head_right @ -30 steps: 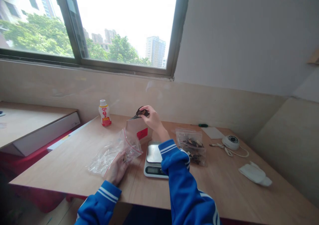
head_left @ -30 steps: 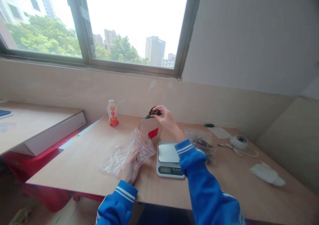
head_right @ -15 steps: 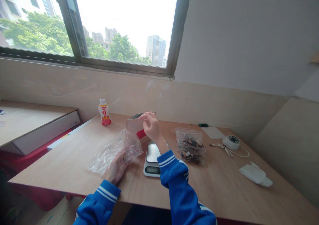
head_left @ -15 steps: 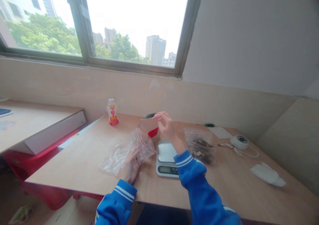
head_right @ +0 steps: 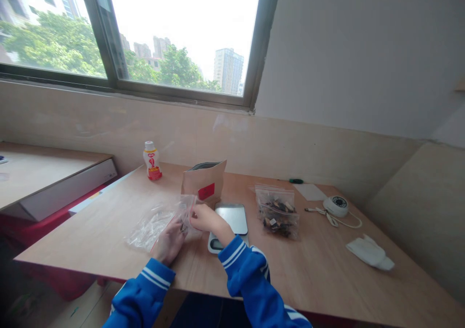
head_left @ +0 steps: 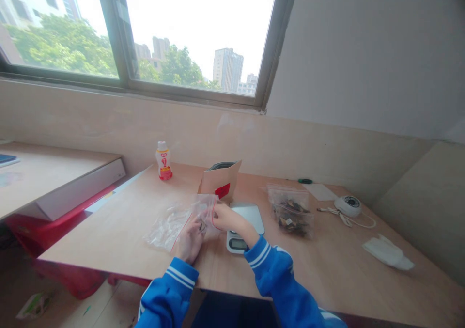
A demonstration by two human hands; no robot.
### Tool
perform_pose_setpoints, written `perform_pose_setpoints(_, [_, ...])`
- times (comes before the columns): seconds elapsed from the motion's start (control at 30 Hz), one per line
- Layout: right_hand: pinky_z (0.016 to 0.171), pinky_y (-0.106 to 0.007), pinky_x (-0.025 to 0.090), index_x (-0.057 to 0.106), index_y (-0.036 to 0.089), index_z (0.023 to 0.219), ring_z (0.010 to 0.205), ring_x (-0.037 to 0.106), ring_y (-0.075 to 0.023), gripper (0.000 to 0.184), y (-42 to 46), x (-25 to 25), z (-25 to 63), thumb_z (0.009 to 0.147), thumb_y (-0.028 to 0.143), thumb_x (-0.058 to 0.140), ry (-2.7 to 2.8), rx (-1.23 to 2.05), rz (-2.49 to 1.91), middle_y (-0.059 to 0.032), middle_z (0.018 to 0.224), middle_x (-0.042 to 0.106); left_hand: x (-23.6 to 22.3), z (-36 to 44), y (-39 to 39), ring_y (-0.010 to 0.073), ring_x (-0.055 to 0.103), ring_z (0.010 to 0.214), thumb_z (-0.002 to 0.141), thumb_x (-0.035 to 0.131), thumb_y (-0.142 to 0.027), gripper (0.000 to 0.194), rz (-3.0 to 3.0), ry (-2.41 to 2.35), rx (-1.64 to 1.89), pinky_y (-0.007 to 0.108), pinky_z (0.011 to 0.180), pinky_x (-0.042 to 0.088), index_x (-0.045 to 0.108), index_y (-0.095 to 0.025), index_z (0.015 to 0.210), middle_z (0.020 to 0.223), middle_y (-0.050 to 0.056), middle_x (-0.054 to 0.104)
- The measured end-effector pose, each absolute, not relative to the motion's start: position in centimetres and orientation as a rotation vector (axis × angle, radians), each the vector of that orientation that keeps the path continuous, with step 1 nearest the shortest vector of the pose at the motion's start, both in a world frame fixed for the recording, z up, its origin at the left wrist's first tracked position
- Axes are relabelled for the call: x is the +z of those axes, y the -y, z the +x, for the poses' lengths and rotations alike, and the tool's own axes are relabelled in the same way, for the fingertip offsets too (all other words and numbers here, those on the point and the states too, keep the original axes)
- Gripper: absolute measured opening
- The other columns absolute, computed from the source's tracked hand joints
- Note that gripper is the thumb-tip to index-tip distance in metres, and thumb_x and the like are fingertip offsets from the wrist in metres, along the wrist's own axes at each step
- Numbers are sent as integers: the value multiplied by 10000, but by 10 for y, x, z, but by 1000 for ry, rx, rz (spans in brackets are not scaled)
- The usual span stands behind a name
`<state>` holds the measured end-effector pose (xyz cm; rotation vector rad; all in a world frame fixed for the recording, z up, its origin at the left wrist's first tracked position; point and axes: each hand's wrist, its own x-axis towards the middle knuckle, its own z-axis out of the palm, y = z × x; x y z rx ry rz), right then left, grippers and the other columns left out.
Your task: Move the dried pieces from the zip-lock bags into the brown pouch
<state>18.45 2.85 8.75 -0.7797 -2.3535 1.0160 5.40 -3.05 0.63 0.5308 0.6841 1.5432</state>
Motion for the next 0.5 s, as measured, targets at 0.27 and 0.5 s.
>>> perform_pose_setpoints(0.27, [853, -321, 496, 716, 218, 950, 897, 649, -203, 301, -36, 78, 191, 783, 60, 521, 2462, 1035, -673, -31, 932, 726, 4, 55, 30, 200, 668, 974, 726, 705, -223, 363, 517, -751, 1498, 260, 802, 531, 670, -183, 1085, 1132, 94, 689])
perform_pose_setpoints(0.5, [825, -340, 507, 683, 210, 1011, 855, 640, -199, 244, -36, 76, 206, 816, 350, 638, 2402, 1191, -723, -33, 945, 696, 11, 58, 34, 193, 665, 986, 743, 709, -270, 367, 611, -706, 1428, 234, 777, 524, 680, -199, 1101, 1152, 95, 686])
